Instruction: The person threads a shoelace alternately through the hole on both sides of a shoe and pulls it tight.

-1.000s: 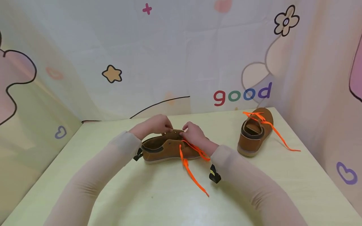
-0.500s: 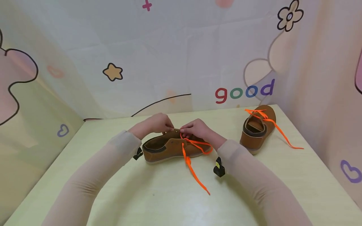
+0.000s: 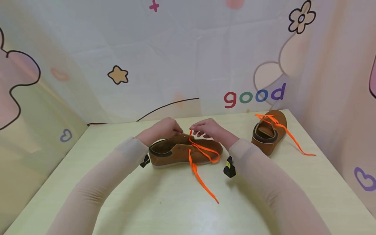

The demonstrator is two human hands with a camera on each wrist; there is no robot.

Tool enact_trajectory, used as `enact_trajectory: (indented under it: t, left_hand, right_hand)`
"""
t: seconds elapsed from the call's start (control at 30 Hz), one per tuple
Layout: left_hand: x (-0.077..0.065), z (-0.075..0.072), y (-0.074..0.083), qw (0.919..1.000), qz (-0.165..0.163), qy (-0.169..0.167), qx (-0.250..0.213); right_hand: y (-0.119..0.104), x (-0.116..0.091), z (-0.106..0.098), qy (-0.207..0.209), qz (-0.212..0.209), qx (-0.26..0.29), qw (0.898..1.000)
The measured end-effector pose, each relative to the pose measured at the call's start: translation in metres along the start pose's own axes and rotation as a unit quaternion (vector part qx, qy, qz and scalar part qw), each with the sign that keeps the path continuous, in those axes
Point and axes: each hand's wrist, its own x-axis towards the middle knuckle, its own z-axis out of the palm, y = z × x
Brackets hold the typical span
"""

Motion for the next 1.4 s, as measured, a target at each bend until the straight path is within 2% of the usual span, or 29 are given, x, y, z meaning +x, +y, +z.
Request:
enact_trajectory:
  t: [0.13,0.27,0.43,0.57,0.67,0.8,0.97,1.03,1.1,1.2,1.3,1.4]
  left_hand:
    - [0.000,0.001,0.002,1.0000,0.003,0.005,0.004]
    - [-0.001,0.001,0.003,0.9999,0.006,0.009,0.011]
    - [0.000,0.001,0.003,1.0000,-0.008,-0.003,-0.003]
    - [0.000,0.000,0.002,0.9990,-0.034,-0.018,-0.022]
    - [-0.001,0.000,0.001,0.9984,-0.045,-0.021,-0.026]
    - [-0.002,0.002,0.000,0.9985,-0.044,-0.019,-0.024]
    - [-0.004,0.004,0.002,0.9990,-0.039,-0.007,-0.019]
    - [-0.005,0.005,0.003,0.9989,-0.042,-0.003,-0.021]
    - [-0.008,0.006,0.003,0.9987,-0.042,-0.004,-0.028]
    - [-0.017,0.006,0.004,0.9981,-0.040,0.006,-0.046]
    - [-0.031,0.006,0.008,0.9964,-0.034,0.035,-0.069]
    - [-0.049,0.005,0.014,0.9934,-0.029,0.072,-0.085]
  right_hand:
    - [-0.023,-0.002,-0.017,0.053,0.009,0.019,0.998]
    - [-0.062,-0.009,-0.043,0.124,-0.001,0.067,0.990]
    - [-0.113,-0.027,-0.079,0.211,-0.043,0.134,0.967]
    - [-0.140,-0.040,-0.100,0.247,-0.064,0.178,0.950]
    - [-0.147,-0.047,-0.108,0.259,-0.066,0.188,0.945]
    - [-0.143,-0.053,-0.115,0.279,-0.067,0.197,0.937]
    - [-0.131,-0.059,-0.120,0.325,-0.075,0.223,0.916]
    - [-0.126,-0.061,-0.122,0.335,-0.077,0.229,0.911]
    - [-0.120,-0.065,-0.124,0.332,-0.077,0.222,0.914]
    - [-0.110,-0.075,-0.122,0.300,-0.080,0.169,0.935]
    - [-0.098,-0.088,-0.118,0.260,-0.095,0.101,0.956]
    - [-0.089,-0.099,-0.111,0.233,-0.112,0.057,0.964]
